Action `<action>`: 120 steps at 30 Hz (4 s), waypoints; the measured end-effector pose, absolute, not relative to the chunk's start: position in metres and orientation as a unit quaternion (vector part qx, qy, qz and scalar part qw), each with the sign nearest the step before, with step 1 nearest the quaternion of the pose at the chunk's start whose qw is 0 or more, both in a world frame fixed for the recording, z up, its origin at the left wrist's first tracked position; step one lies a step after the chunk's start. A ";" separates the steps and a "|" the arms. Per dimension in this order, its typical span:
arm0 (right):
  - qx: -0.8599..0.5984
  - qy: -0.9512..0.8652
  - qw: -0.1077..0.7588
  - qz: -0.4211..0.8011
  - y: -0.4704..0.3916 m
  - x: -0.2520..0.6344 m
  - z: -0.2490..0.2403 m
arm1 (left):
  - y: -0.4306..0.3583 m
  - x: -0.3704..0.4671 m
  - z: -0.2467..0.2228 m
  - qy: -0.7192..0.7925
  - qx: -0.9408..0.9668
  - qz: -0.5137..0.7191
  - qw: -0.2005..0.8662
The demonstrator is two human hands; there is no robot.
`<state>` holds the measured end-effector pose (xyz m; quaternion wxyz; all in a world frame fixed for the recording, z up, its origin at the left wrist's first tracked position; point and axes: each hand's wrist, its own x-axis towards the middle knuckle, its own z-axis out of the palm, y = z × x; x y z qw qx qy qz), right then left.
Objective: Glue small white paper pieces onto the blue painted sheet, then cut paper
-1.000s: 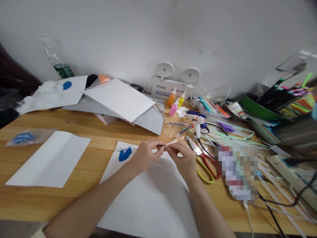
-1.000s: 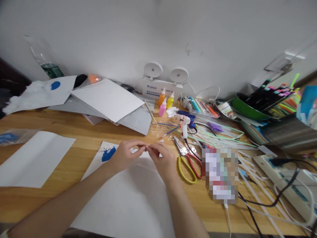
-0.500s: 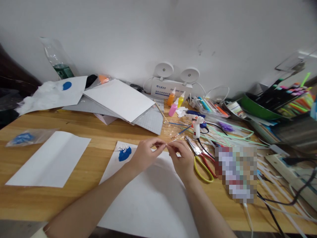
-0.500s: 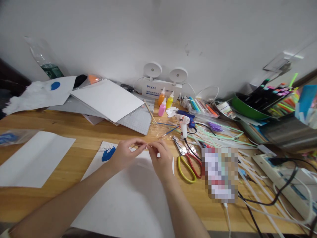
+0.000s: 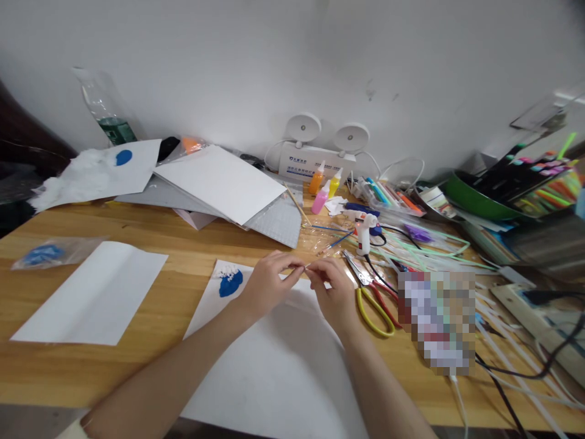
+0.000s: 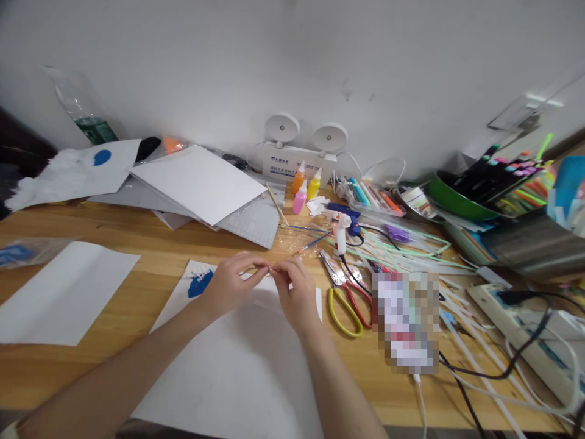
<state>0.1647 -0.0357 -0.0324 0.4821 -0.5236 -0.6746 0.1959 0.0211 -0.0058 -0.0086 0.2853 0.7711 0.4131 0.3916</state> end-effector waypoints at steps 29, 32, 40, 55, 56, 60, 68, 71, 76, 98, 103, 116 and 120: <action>-0.530 -0.675 0.472 0.200 -0.036 0.167 -0.030 | -0.007 0.022 -0.007 0.423 0.756 0.383 0.320; -0.532 -0.677 0.469 0.196 -0.036 0.168 -0.029 | -0.007 0.022 -0.008 0.420 0.757 0.381 0.327; -0.539 -0.675 0.467 0.190 -0.036 0.168 -0.028 | -0.007 0.021 -0.007 0.418 0.756 0.374 0.338; -0.526 -0.669 0.495 0.174 -0.036 0.170 -0.028 | -0.006 0.021 -0.008 0.411 0.760 0.365 0.347; -0.521 -0.672 0.499 0.164 -0.036 0.170 -0.028 | -0.006 0.021 -0.008 0.414 0.760 0.364 0.344; -0.514 -0.677 0.507 0.141 -0.037 0.168 -0.027 | -0.007 0.022 -0.007 0.423 0.753 0.376 0.335; -0.530 -0.674 0.488 0.166 -0.036 0.169 -0.027 | -0.007 0.021 -0.006 0.422 0.751 0.381 0.335; -0.529 -0.676 0.479 0.182 -0.036 0.168 -0.028 | -0.007 0.021 -0.006 0.431 0.756 0.379 0.314; -0.525 -0.673 0.478 0.210 -0.036 0.166 -0.026 | -0.007 0.022 -0.008 0.431 0.760 0.380 0.305; -0.523 -0.692 0.471 0.157 -0.037 0.169 -0.026 | -0.007 0.022 -0.009 0.421 0.761 0.392 0.301; -0.514 -0.693 0.482 0.152 -0.037 0.169 -0.026 | -0.006 0.021 -0.008 0.426 0.751 0.391 0.320; -0.506 -0.684 0.503 0.151 -0.036 0.169 -0.026 | -0.007 0.023 -0.010 0.411 0.749 0.406 0.324; -0.511 -0.679 0.505 0.151 -0.037 0.169 -0.024 | -0.009 0.023 -0.007 0.413 0.749 0.410 0.317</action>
